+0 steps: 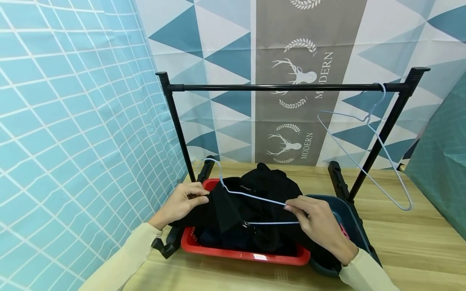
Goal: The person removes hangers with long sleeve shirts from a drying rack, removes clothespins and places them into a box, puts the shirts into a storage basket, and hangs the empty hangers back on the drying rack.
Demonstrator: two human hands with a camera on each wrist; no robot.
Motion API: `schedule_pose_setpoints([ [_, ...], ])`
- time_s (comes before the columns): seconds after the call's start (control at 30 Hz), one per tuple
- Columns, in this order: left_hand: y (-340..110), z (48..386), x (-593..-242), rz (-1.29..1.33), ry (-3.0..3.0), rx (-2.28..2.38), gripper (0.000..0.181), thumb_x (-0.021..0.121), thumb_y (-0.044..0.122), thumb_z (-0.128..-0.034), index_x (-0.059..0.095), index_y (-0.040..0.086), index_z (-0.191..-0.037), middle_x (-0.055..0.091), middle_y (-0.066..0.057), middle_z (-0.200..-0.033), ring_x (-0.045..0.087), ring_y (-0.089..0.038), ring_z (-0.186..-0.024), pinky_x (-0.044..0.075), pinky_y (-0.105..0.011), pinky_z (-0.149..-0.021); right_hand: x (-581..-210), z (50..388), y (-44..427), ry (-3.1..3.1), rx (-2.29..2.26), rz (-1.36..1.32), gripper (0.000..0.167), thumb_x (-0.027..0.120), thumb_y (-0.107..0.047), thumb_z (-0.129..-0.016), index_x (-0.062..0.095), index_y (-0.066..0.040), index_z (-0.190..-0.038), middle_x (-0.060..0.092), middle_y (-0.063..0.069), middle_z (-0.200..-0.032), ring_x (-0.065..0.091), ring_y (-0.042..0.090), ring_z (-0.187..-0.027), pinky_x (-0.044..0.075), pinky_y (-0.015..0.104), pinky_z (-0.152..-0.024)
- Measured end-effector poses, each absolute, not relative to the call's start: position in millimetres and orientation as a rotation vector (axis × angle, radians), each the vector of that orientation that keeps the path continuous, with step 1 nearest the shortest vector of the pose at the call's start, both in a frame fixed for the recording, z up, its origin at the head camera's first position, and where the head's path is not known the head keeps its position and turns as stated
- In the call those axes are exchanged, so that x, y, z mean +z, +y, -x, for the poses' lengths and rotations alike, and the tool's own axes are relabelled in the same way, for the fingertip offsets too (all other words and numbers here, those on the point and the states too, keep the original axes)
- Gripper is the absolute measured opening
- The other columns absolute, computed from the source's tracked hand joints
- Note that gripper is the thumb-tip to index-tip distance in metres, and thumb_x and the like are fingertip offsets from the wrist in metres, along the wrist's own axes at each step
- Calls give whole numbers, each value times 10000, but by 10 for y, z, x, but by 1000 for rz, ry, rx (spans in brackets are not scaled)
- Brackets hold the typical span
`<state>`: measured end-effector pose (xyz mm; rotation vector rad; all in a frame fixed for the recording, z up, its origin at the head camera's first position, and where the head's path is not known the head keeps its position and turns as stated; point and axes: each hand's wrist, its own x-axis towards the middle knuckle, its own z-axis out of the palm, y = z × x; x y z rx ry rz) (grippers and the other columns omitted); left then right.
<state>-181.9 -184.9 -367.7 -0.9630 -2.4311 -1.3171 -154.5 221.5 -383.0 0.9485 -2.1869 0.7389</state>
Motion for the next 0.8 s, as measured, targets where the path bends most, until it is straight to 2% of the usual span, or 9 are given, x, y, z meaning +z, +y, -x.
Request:
schedule_pose_setpoints([
  [0.33, -1930, 1812, -3722, 954, -2445, -1307, 107, 748, 67, -940, 829, 100, -1001, 596, 65, -765, 496, -122, -667, 420, -257, -615, -3810, 1536, 2410, -2197, 707, -874, 327, 826, 105, -765, 802, -146, -973, 728, -78, -876, 545, -7, -662, 417, 124, -591],
  [0.63, -2022, 1828, -3817, 929, -2448, -1285, 106, 759, 80, -933, 833, 131, -990, 615, 56, -782, 501, -118, -654, 425, -252, -600, -3815, 1519, 2608, -2242, 712, -812, 346, 826, 128, -745, 799, -124, -981, 710, -62, -839, 489, 1, -626, 358, 121, -558],
  [0.8, -2063, 1835, -3857, 926, -2461, -1264, 107, 756, 72, -935, 830, 124, -991, 660, 74, -827, 511, -97, -668, 452, -256, -605, -3831, 1518, 2709, -2260, 680, -769, 351, 832, 133, -729, 800, -117, -974, 728, -40, -871, 543, 23, -657, 424, 101, -617],
])
